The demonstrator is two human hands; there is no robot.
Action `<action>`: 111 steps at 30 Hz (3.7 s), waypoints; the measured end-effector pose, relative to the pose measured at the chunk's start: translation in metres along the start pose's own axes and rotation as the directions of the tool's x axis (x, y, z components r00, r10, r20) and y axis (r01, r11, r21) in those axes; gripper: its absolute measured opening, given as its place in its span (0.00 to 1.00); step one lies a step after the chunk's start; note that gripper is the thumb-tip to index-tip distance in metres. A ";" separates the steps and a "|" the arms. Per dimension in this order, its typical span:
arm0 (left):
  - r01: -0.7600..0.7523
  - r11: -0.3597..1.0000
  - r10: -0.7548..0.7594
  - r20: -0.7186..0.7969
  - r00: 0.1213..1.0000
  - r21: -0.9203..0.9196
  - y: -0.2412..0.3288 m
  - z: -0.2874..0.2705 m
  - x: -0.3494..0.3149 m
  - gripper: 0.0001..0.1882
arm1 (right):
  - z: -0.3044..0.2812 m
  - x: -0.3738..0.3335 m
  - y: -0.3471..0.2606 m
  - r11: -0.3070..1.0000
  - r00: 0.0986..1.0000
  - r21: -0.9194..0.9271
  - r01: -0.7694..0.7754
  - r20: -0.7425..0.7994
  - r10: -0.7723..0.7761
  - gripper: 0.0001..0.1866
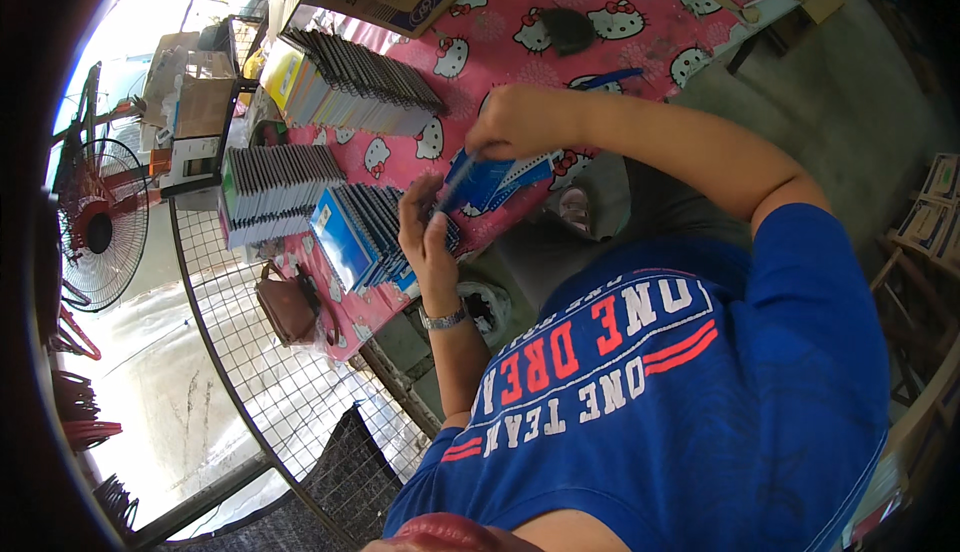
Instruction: The person trims a blue notebook with small cutters and places it onto a stack.
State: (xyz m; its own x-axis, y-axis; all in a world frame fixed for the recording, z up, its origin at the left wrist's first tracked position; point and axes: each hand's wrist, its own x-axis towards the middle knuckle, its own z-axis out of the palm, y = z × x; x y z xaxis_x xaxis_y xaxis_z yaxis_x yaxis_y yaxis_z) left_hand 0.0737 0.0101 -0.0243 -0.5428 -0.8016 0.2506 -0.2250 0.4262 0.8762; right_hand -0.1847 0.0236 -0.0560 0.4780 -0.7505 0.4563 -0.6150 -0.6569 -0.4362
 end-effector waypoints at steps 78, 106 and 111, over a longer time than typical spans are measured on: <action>-0.285 0.738 0.313 0.064 0.948 0.612 -0.016 0.075 0.053 0.12 | -0.017 -0.038 0.012 0.808 0.947 0.555 -0.199 -0.104 0.305 0.16; -0.231 0.687 0.256 0.068 0.964 0.689 -0.019 0.042 0.036 0.17 | -0.059 -0.008 0.046 0.376 0.797 0.710 -0.595 0.464 0.385 0.24; -0.299 0.774 0.253 0.161 0.954 0.558 -0.005 0.060 0.044 0.18 | -0.049 -0.022 0.048 0.379 0.822 0.733 -0.565 0.462 0.333 0.27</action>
State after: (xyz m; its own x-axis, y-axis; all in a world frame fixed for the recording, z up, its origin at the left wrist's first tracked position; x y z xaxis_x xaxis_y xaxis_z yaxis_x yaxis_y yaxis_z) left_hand 0.0022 -0.0025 -0.0423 -0.7049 -0.5897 0.3942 -0.4631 0.8036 0.3739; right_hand -0.2557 0.0118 -0.0491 0.4782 -0.8688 -0.1284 -0.0440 0.1223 -0.9915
